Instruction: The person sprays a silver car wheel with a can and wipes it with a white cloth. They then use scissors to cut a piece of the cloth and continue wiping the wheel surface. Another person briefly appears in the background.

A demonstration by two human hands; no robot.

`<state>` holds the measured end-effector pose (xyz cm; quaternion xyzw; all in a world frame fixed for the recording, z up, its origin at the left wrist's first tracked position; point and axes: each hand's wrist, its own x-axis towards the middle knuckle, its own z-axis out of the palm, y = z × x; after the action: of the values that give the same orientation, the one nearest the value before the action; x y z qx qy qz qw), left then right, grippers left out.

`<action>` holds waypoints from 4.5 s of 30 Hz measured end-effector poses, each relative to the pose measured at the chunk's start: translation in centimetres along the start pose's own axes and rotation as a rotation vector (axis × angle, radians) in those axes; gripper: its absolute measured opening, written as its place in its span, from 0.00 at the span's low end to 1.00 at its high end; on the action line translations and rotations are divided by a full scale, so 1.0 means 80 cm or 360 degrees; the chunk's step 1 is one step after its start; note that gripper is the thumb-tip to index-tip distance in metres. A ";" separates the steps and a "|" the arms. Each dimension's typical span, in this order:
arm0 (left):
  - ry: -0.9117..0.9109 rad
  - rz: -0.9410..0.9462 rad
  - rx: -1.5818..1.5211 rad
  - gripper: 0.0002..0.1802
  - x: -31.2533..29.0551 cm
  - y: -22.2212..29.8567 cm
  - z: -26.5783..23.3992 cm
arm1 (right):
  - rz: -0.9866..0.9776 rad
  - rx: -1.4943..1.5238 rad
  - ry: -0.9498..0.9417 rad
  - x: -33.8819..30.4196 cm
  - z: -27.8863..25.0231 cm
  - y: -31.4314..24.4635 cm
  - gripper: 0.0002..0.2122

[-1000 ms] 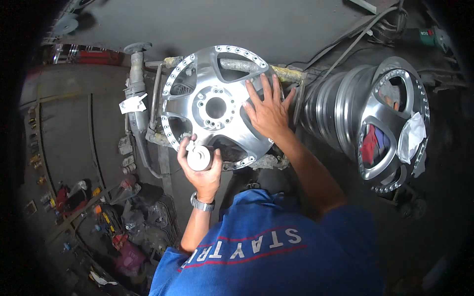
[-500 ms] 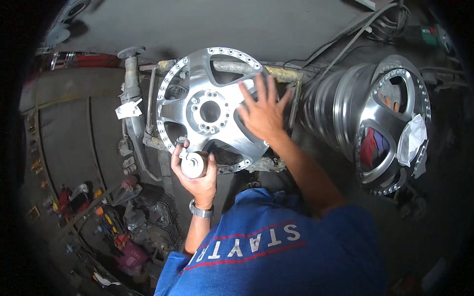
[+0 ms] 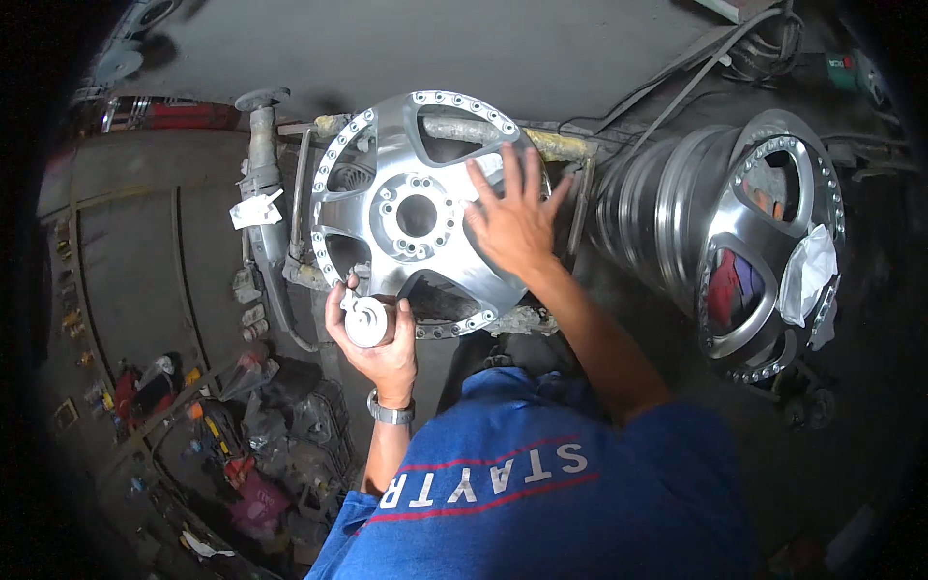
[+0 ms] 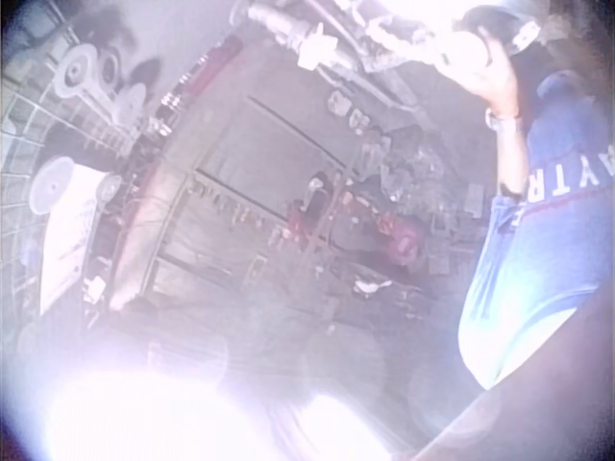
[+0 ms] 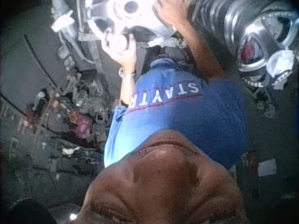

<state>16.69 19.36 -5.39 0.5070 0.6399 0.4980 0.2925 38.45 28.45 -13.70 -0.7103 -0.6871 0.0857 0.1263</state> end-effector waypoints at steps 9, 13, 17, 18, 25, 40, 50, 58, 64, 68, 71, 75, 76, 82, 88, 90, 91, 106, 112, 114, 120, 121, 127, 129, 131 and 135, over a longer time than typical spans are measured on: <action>-0.0032 0.0056 0.0078 0.50 -0.005 0.001 -0.007 | -0.0134 -0.0075 -0.0099 0.005 -0.003 -0.017 0.30; 0.0009 -0.0033 -0.0025 0.50 -0.009 0.003 -0.014 | -0.0263 -0.0103 -0.0064 0.009 -0.004 -0.019 0.30; 0.0034 -0.0044 -0.0022 0.50 -0.013 -0.002 -0.019 | -0.0294 -0.0163 -0.0115 0.019 -0.007 -0.027 0.29; 0.0025 -0.0019 0.0020 0.50 -0.012 -0.002 -0.021 | -0.0328 -0.0155 -0.0125 0.018 -0.010 -0.027 0.29; 0.0041 -0.0019 0.0008 0.50 -0.013 0.000 -0.018 | -0.0307 -0.0174 -0.0093 0.019 -0.009 -0.017 0.28; -0.0057 0.0081 0.0053 0.50 0.001 0.009 -0.006 | 0.0304 0.0052 -0.0072 0.003 -0.012 0.039 0.29; -0.0088 0.0092 0.0101 0.50 0.005 0.010 0.012 | 0.0354 0.0140 0.0002 0.010 0.000 0.040 0.29; -0.0127 0.0069 0.0118 0.52 0.009 0.020 0.025 | 0.0420 0.0207 0.0018 0.019 0.006 0.062 0.31; -0.0109 0.0116 0.0092 0.52 0.015 0.027 0.033 | 0.0426 0.0285 -0.0093 0.001 -0.007 0.052 0.30; -0.0172 0.0109 0.0120 0.52 0.019 0.035 0.039 | 0.0529 0.0318 -0.0078 0.029 0.004 0.061 0.30; -0.0168 0.0078 0.0067 0.52 0.017 0.039 0.043 | 0.0532 0.0313 -0.0153 0.022 -0.002 0.060 0.30; -0.0164 0.0027 0.0003 0.52 0.015 0.035 0.044 | 0.0541 0.0282 -0.0217 0.031 -0.007 0.073 0.30; -0.0167 0.0014 0.0009 0.52 0.014 0.034 0.044 | 0.0539 0.0286 -0.0208 0.046 -0.003 0.072 0.30; -0.0131 -0.0093 -0.0017 0.52 0.012 0.043 0.045 | 0.0566 0.0327 -0.0305 0.014 -0.016 0.070 0.32; -0.0125 0.0097 0.0080 0.52 0.013 0.028 0.040 | 0.0600 0.0343 -0.0278 0.052 -0.008 0.068 0.32; -0.0127 0.0044 0.0063 0.52 0.013 0.029 0.038 | 0.0565 0.0338 -0.0277 0.046 -0.005 0.071 0.33; -0.0128 0.0017 0.0054 0.51 0.012 0.030 0.038 | 0.0594 0.0354 -0.0302 0.030 -0.008 0.073 0.33; -0.0114 0.0116 -0.0059 0.52 0.015 0.034 0.029 | 0.0383 0.0154 -0.0120 0.012 -0.008 0.062 0.34; -0.0111 0.0042 -0.0110 0.50 0.014 0.029 0.019 | 0.0158 0.0168 -0.0104 0.002 -0.012 0.020 0.33; -0.0092 0.0063 -0.0060 0.51 0.012 0.025 0.013 | 0.0237 0.0090 -0.0137 -0.002 -0.012 0.028 0.32; -0.0059 0.0048 -0.0013 0.51 0.007 0.023 0.005 | 0.0288 0.0055 -0.0135 0.012 -0.005 0.021 0.33; -0.0056 0.0025 -0.0024 0.51 0.006 0.024 0.005 | 0.0163 0.0074 -0.0104 0.002 -0.008 0.002 0.33; -0.0036 -0.0041 -0.0068 0.51 -0.002 0.031 -0.006 | 0.0247 -0.0014 -0.0068 0.002 -0.005 0.030 0.31; -0.0033 0.0046 -0.0012 0.51 -0.001 0.027 -0.008 | 0.0380 0.0024 -0.0095 0.015 -0.010 0.036 0.32; -0.0026 0.0090 0.0016 0.50 0.000 0.020 -0.008 | 0.0205 0.0011 -0.0105 0.001 -0.005 0.006 0.33; -0.0020 0.0103 0.0043 0.51 -0.004 0.025 -0.011 | 0.0030 0.0043 -0.0115 -0.009 -0.009 -0.007 0.32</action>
<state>16.73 18.70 -3.28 0.5344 0.6279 0.4953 0.2735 38.13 27.68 -12.85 -0.7116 -0.6832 0.1216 0.1101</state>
